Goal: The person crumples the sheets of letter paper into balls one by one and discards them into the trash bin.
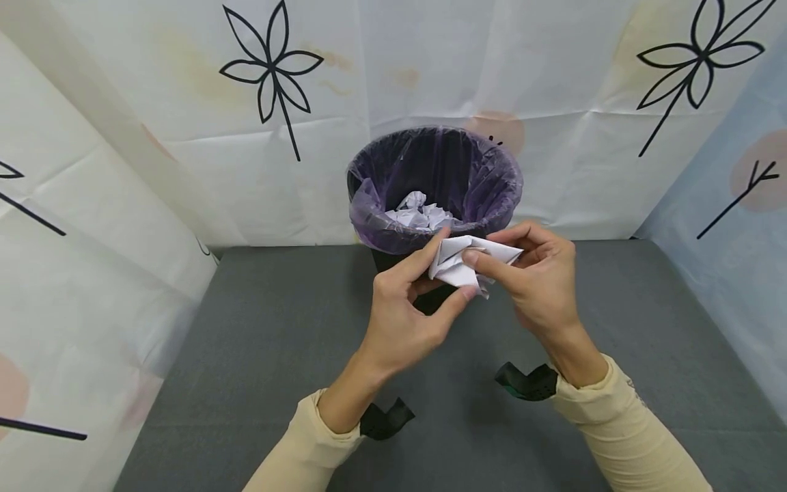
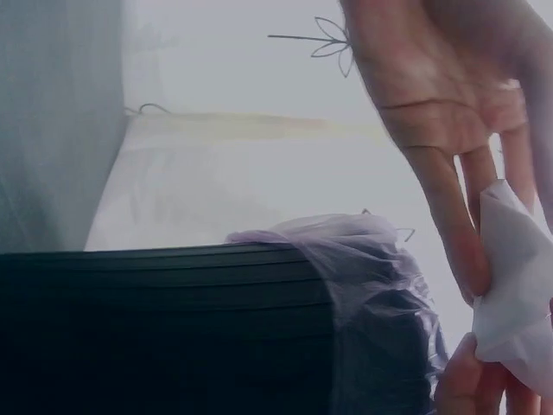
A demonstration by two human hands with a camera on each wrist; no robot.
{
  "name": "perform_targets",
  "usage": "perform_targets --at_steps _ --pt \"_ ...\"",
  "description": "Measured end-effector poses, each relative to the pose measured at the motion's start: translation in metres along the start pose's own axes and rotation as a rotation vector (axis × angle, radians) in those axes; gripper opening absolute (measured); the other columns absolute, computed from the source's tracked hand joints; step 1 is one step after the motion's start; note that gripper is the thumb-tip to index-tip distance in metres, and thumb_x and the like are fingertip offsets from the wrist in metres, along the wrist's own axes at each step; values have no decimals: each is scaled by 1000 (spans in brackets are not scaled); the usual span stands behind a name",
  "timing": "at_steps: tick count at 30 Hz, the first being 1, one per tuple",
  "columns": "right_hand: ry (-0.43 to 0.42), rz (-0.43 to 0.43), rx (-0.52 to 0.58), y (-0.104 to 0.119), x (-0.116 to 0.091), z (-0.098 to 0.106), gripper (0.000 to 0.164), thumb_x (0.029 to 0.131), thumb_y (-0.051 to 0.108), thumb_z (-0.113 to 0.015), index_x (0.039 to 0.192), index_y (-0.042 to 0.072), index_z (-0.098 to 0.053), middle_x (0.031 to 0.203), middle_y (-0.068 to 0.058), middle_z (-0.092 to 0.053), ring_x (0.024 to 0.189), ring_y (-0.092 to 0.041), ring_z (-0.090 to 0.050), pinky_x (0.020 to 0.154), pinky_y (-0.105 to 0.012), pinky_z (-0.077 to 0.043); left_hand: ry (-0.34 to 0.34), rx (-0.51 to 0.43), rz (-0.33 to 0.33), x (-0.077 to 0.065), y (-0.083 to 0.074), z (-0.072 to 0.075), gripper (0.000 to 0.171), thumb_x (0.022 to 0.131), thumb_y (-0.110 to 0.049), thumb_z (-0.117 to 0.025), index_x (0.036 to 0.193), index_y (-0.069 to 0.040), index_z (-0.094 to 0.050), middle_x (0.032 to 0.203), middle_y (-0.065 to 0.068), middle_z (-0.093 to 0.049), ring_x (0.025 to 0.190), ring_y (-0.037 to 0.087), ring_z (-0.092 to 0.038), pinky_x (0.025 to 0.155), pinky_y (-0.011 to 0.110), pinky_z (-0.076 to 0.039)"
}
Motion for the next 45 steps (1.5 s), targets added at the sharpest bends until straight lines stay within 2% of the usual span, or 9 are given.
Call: perform_targets --at_steps 4,10,15,18,23,28,35,38,45 --pt "33 -28 42 2 2 -2 21 71 -27 -73 86 -13 -68 78 -13 -71 58 -17 -68 55 -26 -57 23 -16 -45 2 0 3 78 77 9 -84 145 11 -46 127 23 -64 108 24 -68 84 33 -59" --pt "58 -78 -8 3 2 -4 17 74 -23 -74 85 -12 -68 78 -12 -71 58 -15 -65 54 -24 -55 13 121 -174 5 2 7 73 74 6 -87 138 13 -53 105 17 -70 89 18 -65 75 28 -56" --pt "122 -76 -34 4 0 -4 16 79 -19 -72 90 -8 -72 87 -13 -70 63 -15 -65 57 -24 -55 -3 163 -198 6 5 9 65 76 5 -86 134 12 -58 98 15 -69 84 17 -63 72 28 -54" --pt "229 -46 53 5 -1 -3 19 85 -16 -69 102 -8 -74 98 -16 -70 76 -18 -68 66 -25 -57 -22 106 -153 7 7 12 60 78 9 -83 133 13 -58 99 18 -69 86 18 -64 74 30 -57" --pt "556 -7 318 5 -2 4 35 98 -5 -62 132 -10 -61 132 -18 -64 112 -26 -65 89 -34 -57 -33 -119 15 9 10 20 57 83 19 -73 136 15 -54 121 25 -66 104 19 -65 86 35 -58" --pt "748 42 497 1 0 11 40 101 -4 -57 139 -14 -51 143 -22 -55 126 -30 -57 97 -41 -54 5 -331 163 10 11 24 55 86 21 -67 139 16 -51 131 28 -61 111 20 -64 92 34 -56" --pt "652 93 446 -2 4 9 36 92 -2 -72 124 -16 -64 128 -26 -64 119 -33 -59 88 -33 -57 1 -454 201 10 16 24 53 89 4 -75 134 20 -52 119 33 -63 103 18 -67 90 31 -56" --pt "617 110 390 1 5 7 36 89 1 -76 119 -17 -66 129 -29 -63 126 -39 -56 86 -34 -58 -2 -433 196 9 17 25 53 89 1 -77 133 20 -53 118 34 -64 101 17 -67 88 30 -57" --pt "589 117 284 7 4 2 29 86 2 -79 108 -15 -70 124 -27 -66 123 -38 -60 85 -34 -59 16 -344 194 10 13 26 50 84 20 -70 132 18 -55 118 34 -65 97 15 -69 84 31 -58"
Point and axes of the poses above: each hand's wrist, its own x-axis towards the middle knuckle, its own z-axis out of the back of the hand, y = z × x, the point moved 4 cm from there along x, towards the middle knuckle
